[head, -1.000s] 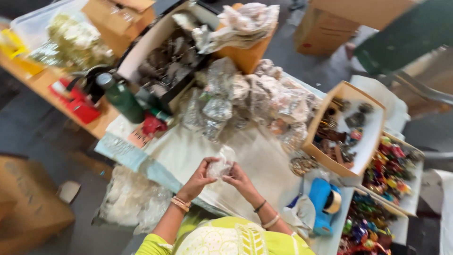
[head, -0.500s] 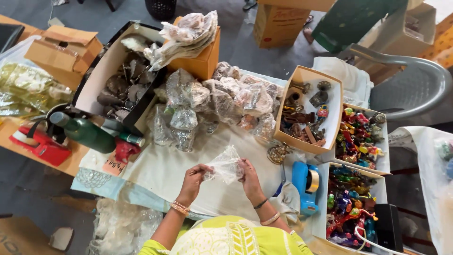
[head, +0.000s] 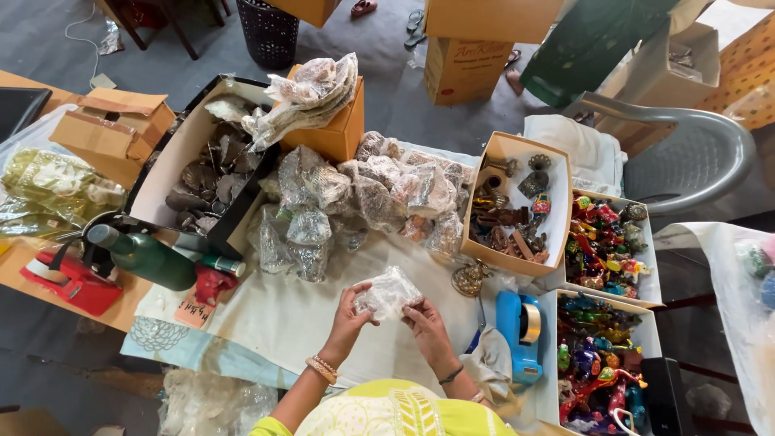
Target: The person cuts a piece of bubble wrap using scissors and wraps a small decorative item. They then place the wrapped item into a pile of other wrapped items on the table.
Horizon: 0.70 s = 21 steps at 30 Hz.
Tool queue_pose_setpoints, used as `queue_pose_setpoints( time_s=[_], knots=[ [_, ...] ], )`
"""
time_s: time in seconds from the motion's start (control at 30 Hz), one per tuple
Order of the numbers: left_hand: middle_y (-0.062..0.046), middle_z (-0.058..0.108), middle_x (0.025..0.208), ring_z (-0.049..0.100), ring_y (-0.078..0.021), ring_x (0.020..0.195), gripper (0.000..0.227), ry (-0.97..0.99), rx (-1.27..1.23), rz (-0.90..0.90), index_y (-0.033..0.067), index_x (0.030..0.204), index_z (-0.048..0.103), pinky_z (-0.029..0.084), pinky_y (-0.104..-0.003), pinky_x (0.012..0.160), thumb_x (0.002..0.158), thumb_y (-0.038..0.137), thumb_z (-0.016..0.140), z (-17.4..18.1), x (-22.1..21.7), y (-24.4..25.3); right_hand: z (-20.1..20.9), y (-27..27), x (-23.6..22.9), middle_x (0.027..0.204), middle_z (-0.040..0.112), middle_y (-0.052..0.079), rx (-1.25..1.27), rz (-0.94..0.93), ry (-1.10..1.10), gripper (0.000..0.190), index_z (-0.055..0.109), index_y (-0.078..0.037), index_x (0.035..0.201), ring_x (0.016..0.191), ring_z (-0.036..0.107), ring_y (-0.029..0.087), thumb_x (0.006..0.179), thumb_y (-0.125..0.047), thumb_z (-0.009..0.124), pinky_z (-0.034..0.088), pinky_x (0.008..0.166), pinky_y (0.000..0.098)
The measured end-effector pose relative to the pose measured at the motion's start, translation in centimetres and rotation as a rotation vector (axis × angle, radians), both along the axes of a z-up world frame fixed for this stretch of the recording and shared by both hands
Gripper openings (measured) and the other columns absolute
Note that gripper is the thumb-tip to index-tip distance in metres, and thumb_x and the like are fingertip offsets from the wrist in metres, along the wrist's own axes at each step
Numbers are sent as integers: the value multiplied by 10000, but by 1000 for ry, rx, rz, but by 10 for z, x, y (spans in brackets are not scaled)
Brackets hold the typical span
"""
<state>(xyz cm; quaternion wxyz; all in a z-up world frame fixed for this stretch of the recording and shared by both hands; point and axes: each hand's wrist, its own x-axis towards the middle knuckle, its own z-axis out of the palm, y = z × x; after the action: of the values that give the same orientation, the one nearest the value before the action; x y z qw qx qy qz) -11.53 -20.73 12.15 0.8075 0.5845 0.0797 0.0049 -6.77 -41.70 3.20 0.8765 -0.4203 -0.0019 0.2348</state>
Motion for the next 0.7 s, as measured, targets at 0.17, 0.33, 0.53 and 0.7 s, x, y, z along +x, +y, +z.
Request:
queue_pose_setpoints(
  time_s=[0.17, 0.33, 0.53, 0.7],
  knots=[
    [-93, 424, 1336, 497, -264, 1202, 516, -159, 573, 149, 85, 1249, 617, 470, -446, 979, 756, 20, 755, 2, -4, -6, 11, -1, 0, 997, 675, -20, 34, -39, 79, 104, 616, -138, 1037, 901, 651, 99, 969, -81, 671, 546, 801, 292],
    [-108, 537, 1201, 459, -329, 1202, 460, -435, 1068, 137, 111, 1108, 653, 363, -498, 1001, 699, 157, 858, 38, -7, -15, 15, 7, 0, 980, 667, -30, 21, -57, 129, 142, 599, -143, 1060, 861, 647, 87, 960, -92, 685, 548, 745, 273],
    [-45, 669, 872, 641, -163, 856, 189, -229, 719, -77, 68, 1011, 642, 529, -320, 805, 882, 92, 778, -13, -3, -12, 4, 11, 3, 959, 665, 10, -77, -57, 107, 226, 548, -119, 1123, 822, 647, 137, 952, -134, 695, 533, 676, 276],
    [17, 613, 805, 551, -55, 727, 62, -51, 261, -121, 41, 1021, 607, 492, -222, 658, 982, 73, 643, -15, -2, -6, 60, 19, -3, 1135, 567, 76, -481, -361, -487, 493, 457, -39, 1252, 1089, 576, 184, 875, -83, 772, 528, 875, 339]
  ],
)
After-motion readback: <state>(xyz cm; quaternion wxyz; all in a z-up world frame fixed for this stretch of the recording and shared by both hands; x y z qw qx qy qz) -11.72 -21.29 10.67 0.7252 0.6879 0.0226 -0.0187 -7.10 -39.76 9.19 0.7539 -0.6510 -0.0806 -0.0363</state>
